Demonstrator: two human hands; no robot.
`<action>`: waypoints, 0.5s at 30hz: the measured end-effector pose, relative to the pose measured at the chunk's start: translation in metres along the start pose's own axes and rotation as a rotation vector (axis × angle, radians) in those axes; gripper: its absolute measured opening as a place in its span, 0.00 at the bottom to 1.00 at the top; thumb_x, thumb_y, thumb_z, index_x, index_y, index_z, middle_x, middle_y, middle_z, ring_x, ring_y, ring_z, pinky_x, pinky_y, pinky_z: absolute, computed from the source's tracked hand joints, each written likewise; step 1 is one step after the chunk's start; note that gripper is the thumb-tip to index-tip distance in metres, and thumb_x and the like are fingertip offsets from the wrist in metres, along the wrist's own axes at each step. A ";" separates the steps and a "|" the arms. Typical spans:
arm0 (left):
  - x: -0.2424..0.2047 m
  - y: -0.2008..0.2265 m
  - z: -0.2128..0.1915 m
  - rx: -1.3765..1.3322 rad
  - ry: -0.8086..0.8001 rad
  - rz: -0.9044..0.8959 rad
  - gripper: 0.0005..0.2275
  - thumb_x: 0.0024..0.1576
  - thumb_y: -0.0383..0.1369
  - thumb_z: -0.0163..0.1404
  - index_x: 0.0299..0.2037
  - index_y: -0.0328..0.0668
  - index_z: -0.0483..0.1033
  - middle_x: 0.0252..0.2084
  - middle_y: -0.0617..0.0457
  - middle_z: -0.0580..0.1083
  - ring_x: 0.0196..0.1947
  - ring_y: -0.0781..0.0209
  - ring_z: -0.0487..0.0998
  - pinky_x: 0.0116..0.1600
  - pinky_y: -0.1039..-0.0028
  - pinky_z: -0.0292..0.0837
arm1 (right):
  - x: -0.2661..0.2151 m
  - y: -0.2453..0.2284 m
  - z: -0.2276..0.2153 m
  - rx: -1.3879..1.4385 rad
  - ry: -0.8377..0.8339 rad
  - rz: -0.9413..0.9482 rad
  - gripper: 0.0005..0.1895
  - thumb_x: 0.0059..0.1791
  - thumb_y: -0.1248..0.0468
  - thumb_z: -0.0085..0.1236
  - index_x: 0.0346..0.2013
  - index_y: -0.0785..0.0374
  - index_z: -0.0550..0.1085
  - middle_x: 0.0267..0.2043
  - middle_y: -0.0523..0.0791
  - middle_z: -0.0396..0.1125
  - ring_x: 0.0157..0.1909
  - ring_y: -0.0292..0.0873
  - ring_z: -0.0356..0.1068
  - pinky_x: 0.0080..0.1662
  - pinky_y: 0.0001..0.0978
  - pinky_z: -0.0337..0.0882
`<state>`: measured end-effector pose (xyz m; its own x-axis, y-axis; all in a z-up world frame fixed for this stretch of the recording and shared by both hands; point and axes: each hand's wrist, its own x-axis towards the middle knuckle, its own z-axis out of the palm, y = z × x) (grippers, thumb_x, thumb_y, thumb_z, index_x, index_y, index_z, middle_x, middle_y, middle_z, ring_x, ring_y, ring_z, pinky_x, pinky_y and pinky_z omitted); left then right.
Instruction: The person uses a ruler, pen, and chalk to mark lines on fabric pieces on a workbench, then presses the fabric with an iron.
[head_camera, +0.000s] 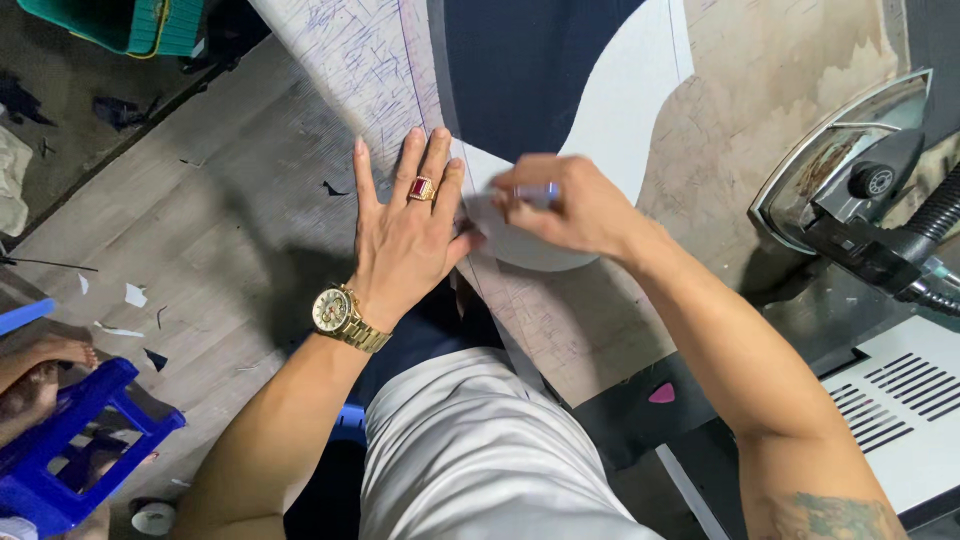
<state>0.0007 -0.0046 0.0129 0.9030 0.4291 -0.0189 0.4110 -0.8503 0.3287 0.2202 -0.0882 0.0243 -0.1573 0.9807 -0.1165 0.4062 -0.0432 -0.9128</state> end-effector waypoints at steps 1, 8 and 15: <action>0.000 0.001 0.000 0.009 -0.006 -0.003 0.37 0.50 0.48 0.66 0.65 0.30 0.71 0.74 0.37 0.60 0.75 0.40 0.57 0.70 0.28 0.41 | 0.007 0.003 -0.002 0.025 0.097 0.085 0.11 0.53 0.66 0.53 0.47 0.68 0.77 0.43 0.49 0.75 0.40 0.42 0.74 0.41 0.32 0.73; 0.000 0.001 0.000 -0.025 -0.001 -0.008 0.35 0.51 0.46 0.66 0.65 0.30 0.71 0.74 0.36 0.59 0.75 0.38 0.58 0.69 0.27 0.40 | -0.019 0.007 0.010 -0.030 0.098 -0.152 0.12 0.55 0.65 0.54 0.44 0.74 0.78 0.37 0.52 0.73 0.38 0.49 0.69 0.42 0.41 0.69; -0.002 -0.001 0.000 0.000 -0.010 -0.001 0.37 0.52 0.49 0.65 0.66 0.30 0.71 0.75 0.37 0.58 0.76 0.40 0.55 0.69 0.27 0.40 | -0.049 -0.001 0.030 0.020 0.030 -0.069 0.07 0.54 0.65 0.55 0.41 0.67 0.76 0.34 0.48 0.70 0.31 0.43 0.70 0.36 0.34 0.70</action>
<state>-0.0010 -0.0046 0.0122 0.9039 0.4268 -0.0285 0.4117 -0.8500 0.3285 0.2009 -0.1417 0.0189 -0.1575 0.9867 -0.0411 0.3768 0.0216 -0.9260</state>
